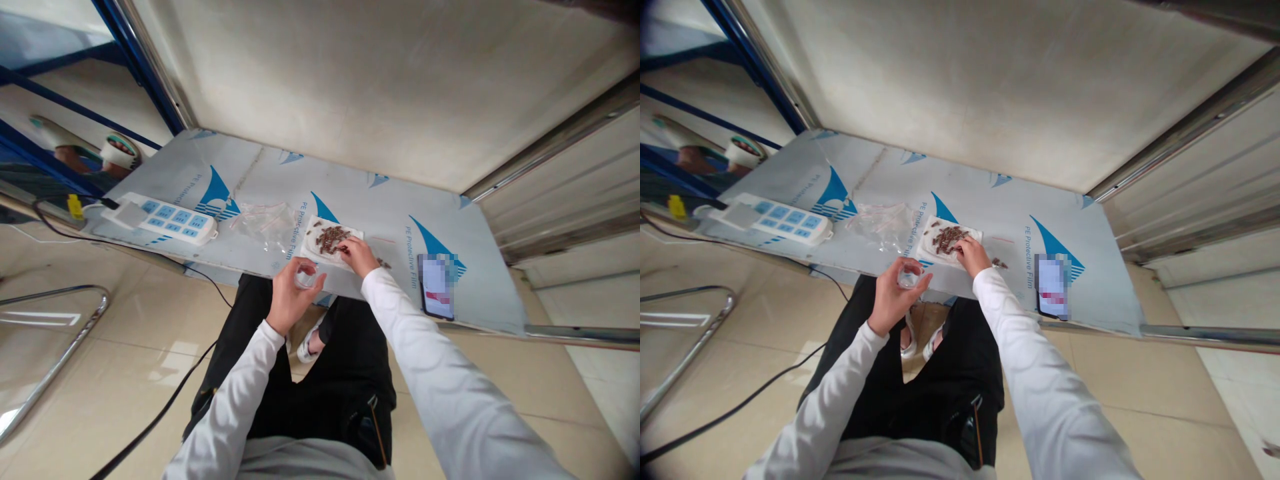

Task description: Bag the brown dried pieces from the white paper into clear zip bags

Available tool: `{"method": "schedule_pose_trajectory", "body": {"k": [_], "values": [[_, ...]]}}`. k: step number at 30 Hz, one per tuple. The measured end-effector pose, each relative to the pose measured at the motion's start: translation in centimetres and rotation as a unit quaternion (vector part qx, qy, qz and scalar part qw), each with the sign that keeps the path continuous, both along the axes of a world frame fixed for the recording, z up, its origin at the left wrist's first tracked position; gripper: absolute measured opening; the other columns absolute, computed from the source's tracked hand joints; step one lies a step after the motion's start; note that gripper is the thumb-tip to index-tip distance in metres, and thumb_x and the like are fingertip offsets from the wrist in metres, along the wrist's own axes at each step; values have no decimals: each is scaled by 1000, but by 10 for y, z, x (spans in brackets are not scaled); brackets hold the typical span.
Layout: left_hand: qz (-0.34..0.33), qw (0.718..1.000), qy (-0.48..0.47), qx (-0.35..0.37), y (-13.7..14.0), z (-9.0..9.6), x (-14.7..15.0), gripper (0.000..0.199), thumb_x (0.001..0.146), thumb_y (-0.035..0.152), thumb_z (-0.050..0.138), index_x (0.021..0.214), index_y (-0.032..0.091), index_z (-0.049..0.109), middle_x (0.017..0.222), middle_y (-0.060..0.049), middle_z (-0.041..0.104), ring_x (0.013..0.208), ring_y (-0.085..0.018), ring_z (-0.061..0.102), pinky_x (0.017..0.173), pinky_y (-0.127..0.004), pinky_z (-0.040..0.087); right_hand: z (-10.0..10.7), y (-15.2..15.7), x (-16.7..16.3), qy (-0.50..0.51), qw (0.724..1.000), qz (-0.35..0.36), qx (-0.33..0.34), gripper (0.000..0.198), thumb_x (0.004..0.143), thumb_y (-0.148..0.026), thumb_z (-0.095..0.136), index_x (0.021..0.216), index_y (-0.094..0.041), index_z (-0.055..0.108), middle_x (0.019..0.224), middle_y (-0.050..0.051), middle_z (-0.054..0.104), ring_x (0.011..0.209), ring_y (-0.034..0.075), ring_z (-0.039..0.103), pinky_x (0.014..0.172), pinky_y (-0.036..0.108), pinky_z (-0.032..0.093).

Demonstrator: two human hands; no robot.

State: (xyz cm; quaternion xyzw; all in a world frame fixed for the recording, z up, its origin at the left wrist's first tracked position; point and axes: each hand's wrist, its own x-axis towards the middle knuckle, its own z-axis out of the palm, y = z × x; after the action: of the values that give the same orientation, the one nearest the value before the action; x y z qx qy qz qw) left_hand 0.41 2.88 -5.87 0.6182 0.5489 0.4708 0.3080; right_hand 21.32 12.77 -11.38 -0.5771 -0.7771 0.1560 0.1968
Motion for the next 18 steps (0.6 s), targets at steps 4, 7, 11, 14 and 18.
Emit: {"method": "schedule_pose_trajectory", "body": {"k": [4, 7, 11, 14, 18], "values": [[0, 1000, 2, 1, 1, 0, 1, 19, 76, 32, 66, 86, 19, 57, 75, 1, 64, 69, -12, 62, 71, -24, 48, 0, 3, 5, 1, 1000, -15, -1, 18, 73, -7, 60, 82, -18, 72, 82, 4, 65, 77, 17, 62, 79, 32, 49], [-2, 1000, 4, 5, 2, -1, 1, 18, 76, 31, 66, 86, 19, 56, 75, 1, 64, 70, -12, 62, 72, -24, 47, 1, 4, 5, 5, 1000, -20, -1, 17, 73, -8, 62, 81, -19, 73, 81, 5, 67, 75, 17, 62, 78, 33, 49], [-4, 1000, 10, 9, 3, -2, 2, 17, 76, 29, 66, 85, 19, 57, 74, 2, 64, 69, -12, 62, 71, -24, 47, 5, 7, 3, 19, 999, -26, 6, 18, 76, -8, 59, 80, -18, 74, 82, 7, 69, 80, 19, 65, 82, 34, 50], [-5, 1000, 10, 10, 4, -1, 2, 17, 76, 29, 66, 85, 19, 56, 74, 2, 64, 68, -11, 62, 71, -23, 47, 18, 3, -2, 35, 998, -44, 12, 17, 78, -9, 59, 80, -18, 74, 84, 8, 71, 79, 19, 66, 81, 34, 51], [-6, 1000, 8, 7, 6, 2, 4, 19, 74, 30, 67, 85, 19, 56, 75, 2, 64, 69, -12, 62, 71, -24, 47, 67, -27, -22, 178, 983, -39, 5, 14, 80, -21, 63, 90, -18, 71, 88, 6, 73, 76, 17, 68, 76, 31, 55]]}}
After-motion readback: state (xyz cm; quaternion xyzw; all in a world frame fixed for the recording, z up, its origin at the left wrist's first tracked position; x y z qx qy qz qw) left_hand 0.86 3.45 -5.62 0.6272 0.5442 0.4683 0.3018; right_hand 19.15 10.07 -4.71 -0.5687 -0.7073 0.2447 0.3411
